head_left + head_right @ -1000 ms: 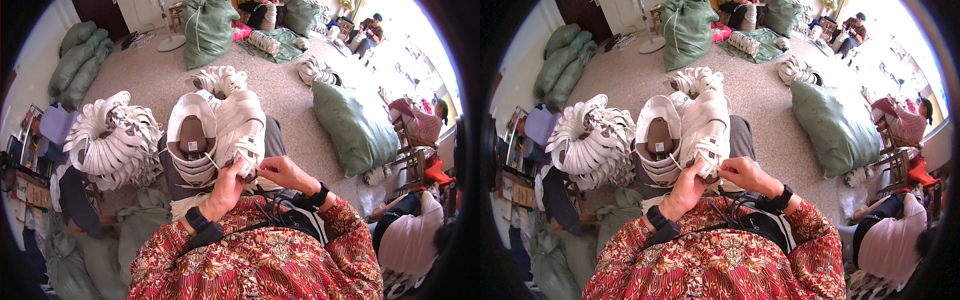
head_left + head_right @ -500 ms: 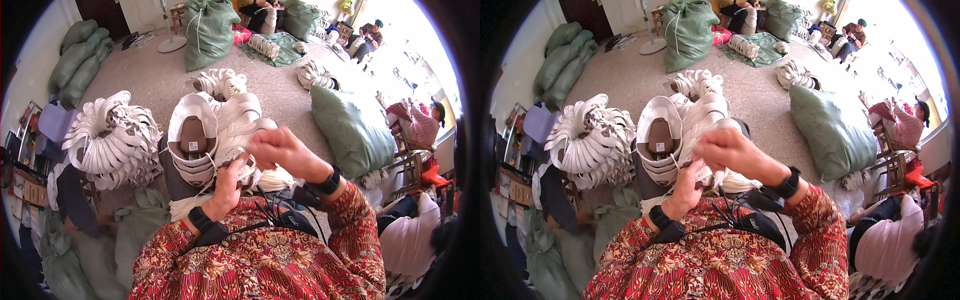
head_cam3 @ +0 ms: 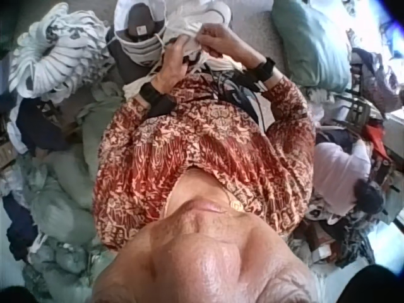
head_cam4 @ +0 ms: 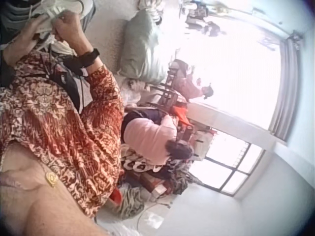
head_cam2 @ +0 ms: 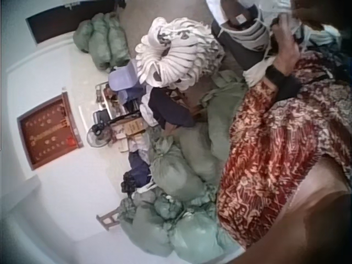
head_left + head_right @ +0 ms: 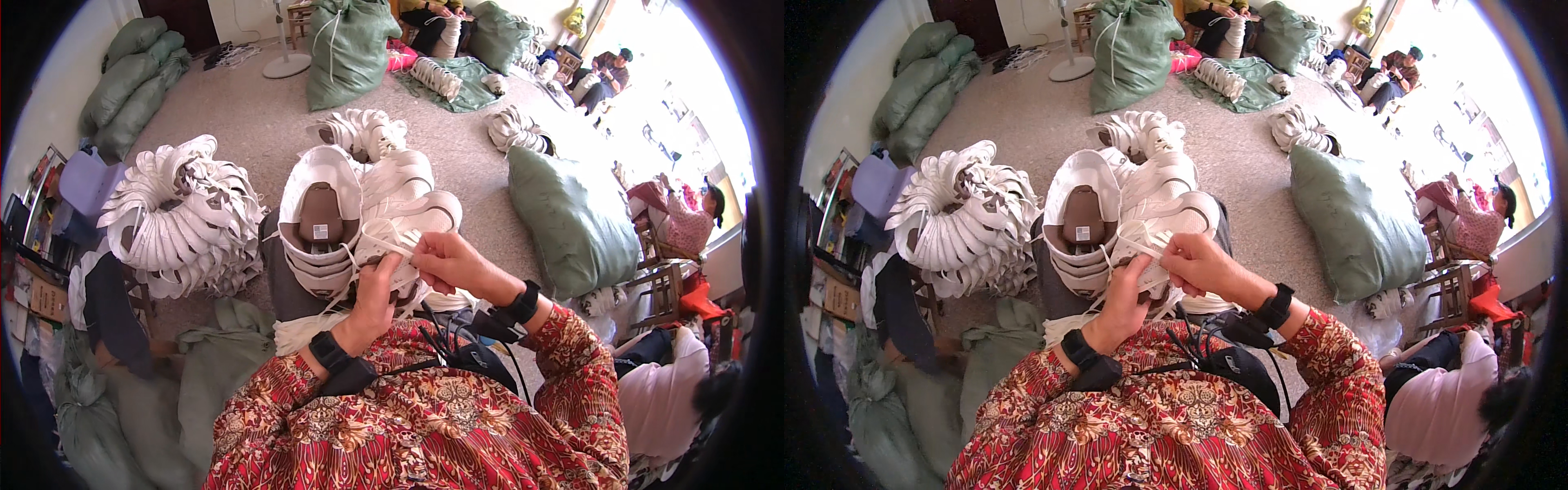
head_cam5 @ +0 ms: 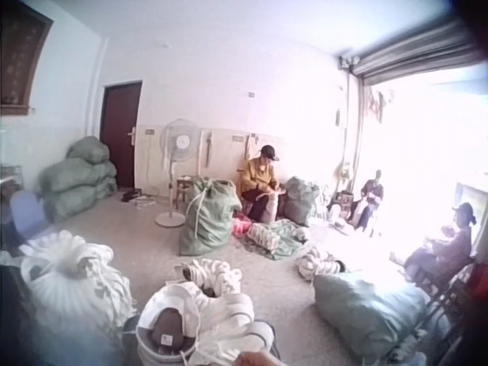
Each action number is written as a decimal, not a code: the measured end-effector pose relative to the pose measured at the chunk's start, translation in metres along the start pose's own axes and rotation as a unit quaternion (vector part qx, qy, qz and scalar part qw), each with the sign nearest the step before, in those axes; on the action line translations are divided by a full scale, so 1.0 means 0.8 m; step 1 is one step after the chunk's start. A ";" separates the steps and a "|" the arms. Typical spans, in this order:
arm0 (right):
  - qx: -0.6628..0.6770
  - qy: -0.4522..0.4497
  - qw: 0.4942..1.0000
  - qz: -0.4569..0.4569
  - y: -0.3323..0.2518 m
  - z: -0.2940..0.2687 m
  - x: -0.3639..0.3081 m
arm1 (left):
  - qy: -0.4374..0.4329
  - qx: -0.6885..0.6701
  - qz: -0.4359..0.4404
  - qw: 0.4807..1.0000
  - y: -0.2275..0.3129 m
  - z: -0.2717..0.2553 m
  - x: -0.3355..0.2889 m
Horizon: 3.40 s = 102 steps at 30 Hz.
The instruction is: Lacing and tying shoelaces on white athletic shoe uppers.
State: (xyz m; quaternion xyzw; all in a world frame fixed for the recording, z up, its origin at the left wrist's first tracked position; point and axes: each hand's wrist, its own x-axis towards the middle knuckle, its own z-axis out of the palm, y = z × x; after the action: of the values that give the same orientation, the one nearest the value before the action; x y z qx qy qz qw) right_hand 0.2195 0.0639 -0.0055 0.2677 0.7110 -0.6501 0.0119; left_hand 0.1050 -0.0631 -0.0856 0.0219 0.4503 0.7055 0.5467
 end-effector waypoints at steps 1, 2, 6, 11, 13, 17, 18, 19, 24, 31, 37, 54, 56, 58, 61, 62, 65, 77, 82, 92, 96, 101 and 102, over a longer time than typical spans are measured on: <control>0.014 0.008 1.000 0.014 0.006 0.001 -0.001 | -0.069 0.047 0.055 0.995 -0.015 -0.024 0.014; 0.014 0.008 1.000 0.014 0.012 -0.002 0.002 | -0.135 0.095 0.109 0.980 -0.014 -0.028 0.016; -0.014 0.004 1.000 -0.013 0.025 -0.003 0.002 | -0.069 0.056 0.033 0.995 -0.007 -0.003 0.001; -0.002 0.030 1.000 -0.003 0.036 -0.033 -0.029 | -0.057 -0.001 0.076 0.995 -0.003 0.003 0.004; -0.014 0.047 0.999 0.019 0.050 -0.062 -0.059 | -0.057 -0.018 0.096 0.994 -0.006 0.006 0.005; -0.022 0.051 0.994 0.089 0.091 -0.091 -0.098 | -0.063 -0.038 0.106 0.992 -0.011 0.003 0.009; -0.039 0.032 0.992 0.113 0.103 -0.094 -0.102 | -0.061 -0.044 0.107 0.991 -0.011 0.003 0.010; -0.054 0.011 0.989 0.136 0.107 -0.094 -0.104 | -0.062 -0.044 0.107 0.991 -0.010 0.002 0.010; -0.190 -0.035 0.967 0.164 0.100 -0.108 -0.089 | -0.048 -0.040 0.089 0.994 -0.007 0.003 0.006; 0.126 0.048 0.970 -0.202 -0.110 -0.075 -0.044 | -0.039 -0.040 0.014 0.998 0.002 -0.003 -0.003; -0.033 0.010 0.993 -0.114 -0.048 -0.037 0.023 | -0.073 0.020 0.040 0.996 0.000 0.001 -0.001; -0.255 0.033 0.949 -0.183 0.042 -0.030 -0.025 | -0.045 0.016 0.083 0.995 -0.007 0.006 0.002; -0.216 0.087 0.962 -0.144 0.038 -0.039 -0.019 | -0.047 0.009 0.076 0.996 -0.005 0.007 0.001; -0.138 0.103 0.981 -0.090 0.033 -0.035 -0.014 | -0.045 -0.002 0.059 0.997 -0.002 0.008 -0.002; 0.050 0.098 0.985 -0.129 0.032 -0.022 -0.002 | -0.068 0.062 0.110 0.990 -0.011 -0.004 0.003; 0.050 0.098 0.985 -0.130 0.033 -0.018 0.001 | -0.068 0.062 0.110 0.990 -0.013 -0.005 0.004; -0.036 0.104 0.978 -0.179 0.039 -0.011 0.010 | -0.067 0.084 0.138 0.985 -0.011 -0.002 0.003; -0.336 0.021 0.887 -0.317 0.001 -0.033 0.035 | -0.034 0.039 0.066 0.996 -0.005 0.007 0.000; -0.403 -0.014 0.871 -0.280 -0.016 -0.032 0.043 | -0.074 0.036 0.067 0.994 -0.014 -0.009 0.014; -0.477 -0.120 0.842 -0.222 -0.019 -0.040 0.064 | -0.074 0.059 0.090 0.991 -0.018 -0.011 0.020; -0.545 -0.101 0.814 -0.173 -0.014 -0.024 0.065 | -0.067 0.053 0.054 0.995 -0.018 -0.018 0.023; -0.370 -0.006 0.896 -0.246 0.003 -0.024 0.052 | -0.042 0.026 0.091 0.995 -0.002 -0.001 0.010; -0.370 -0.008 0.896 -0.246 0.006 -0.029 0.050 | -0.041 0.025 0.091 0.995 -0.006 -0.002 0.011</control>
State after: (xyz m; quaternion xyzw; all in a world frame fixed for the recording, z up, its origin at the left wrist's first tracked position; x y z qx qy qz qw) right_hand 0.1945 0.1004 -0.0209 0.0552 0.9434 -0.3239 -0.0451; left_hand 0.1041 -0.0574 -0.0935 0.1054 0.4408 0.7397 0.4975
